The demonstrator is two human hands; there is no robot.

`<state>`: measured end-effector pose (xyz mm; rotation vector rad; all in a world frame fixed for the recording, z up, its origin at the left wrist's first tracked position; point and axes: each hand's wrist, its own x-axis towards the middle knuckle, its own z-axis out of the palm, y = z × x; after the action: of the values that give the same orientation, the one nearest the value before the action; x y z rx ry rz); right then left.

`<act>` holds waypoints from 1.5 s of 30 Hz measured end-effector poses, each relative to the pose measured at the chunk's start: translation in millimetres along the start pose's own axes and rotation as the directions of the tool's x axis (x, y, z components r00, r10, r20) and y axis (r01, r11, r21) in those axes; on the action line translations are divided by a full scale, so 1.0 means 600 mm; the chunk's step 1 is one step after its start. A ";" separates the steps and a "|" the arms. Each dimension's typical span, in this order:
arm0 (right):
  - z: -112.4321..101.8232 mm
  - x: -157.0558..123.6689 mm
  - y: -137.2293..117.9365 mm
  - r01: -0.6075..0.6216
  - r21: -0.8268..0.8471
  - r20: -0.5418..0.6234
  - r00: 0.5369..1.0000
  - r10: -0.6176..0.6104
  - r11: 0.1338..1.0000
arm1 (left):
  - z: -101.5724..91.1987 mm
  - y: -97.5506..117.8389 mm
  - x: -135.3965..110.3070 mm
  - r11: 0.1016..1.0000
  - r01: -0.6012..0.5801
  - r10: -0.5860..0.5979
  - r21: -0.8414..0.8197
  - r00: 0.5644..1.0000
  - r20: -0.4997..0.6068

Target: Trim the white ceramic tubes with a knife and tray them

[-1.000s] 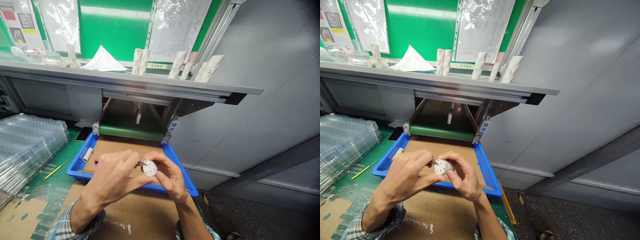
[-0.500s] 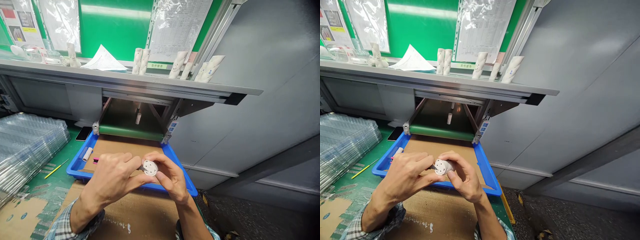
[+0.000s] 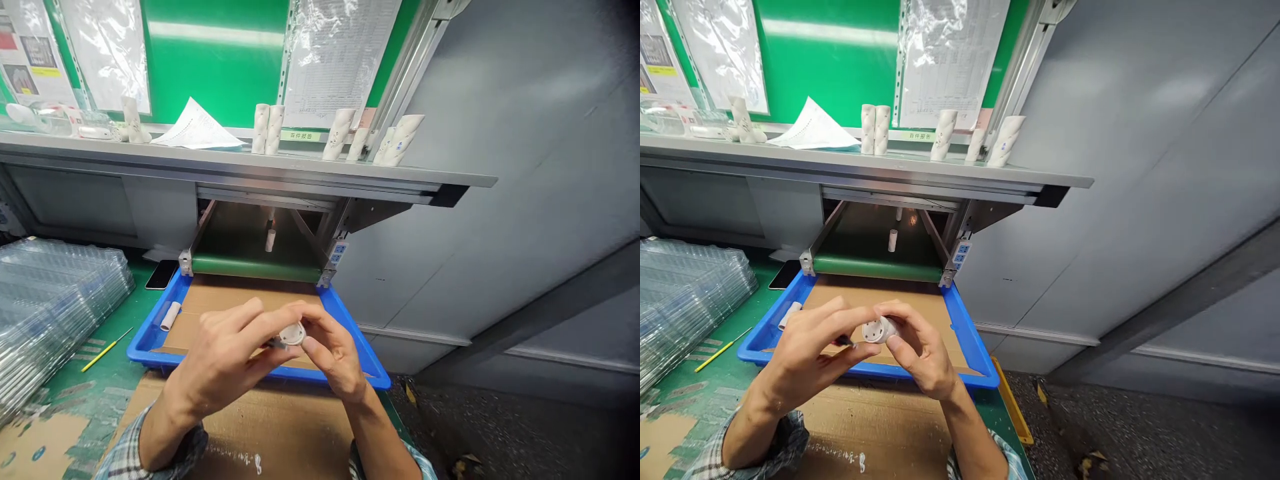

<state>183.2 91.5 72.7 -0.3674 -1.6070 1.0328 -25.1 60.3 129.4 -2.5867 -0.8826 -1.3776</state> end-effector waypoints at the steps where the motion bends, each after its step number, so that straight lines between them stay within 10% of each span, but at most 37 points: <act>1: 0.003 0.001 -0.002 0.004 0.008 -0.011 1.000 -0.004 1.000 | 0.001 0.000 0.000 1.000 -0.011 0.011 -0.026 1.000 -0.017; 15: 0.014 -0.004 0.003 0.114 -0.382 -0.114 0.979 -0.169 0.917 | -0.002 0.005 0.007 0.994 -0.003 -0.002 -0.105 0.999 -0.049; 26: -0.009 0.001 -0.002 0.120 -0.230 -0.080 0.987 -0.142 0.966 | -0.019 0.006 0.002 0.982 0.078 -0.093 0.173 0.992 0.083; 45: -0.031 -0.002 -0.004 0.120 -0.262 0.078 0.992 -0.103 0.958 | -0.036 -0.002 -0.002 0.995 0.079 -0.070 -0.068 0.989 0.131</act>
<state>201.1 97.2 73.5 -0.4227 -1.8086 0.7500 -42.1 53.6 140.7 -2.7503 -0.9745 -1.2968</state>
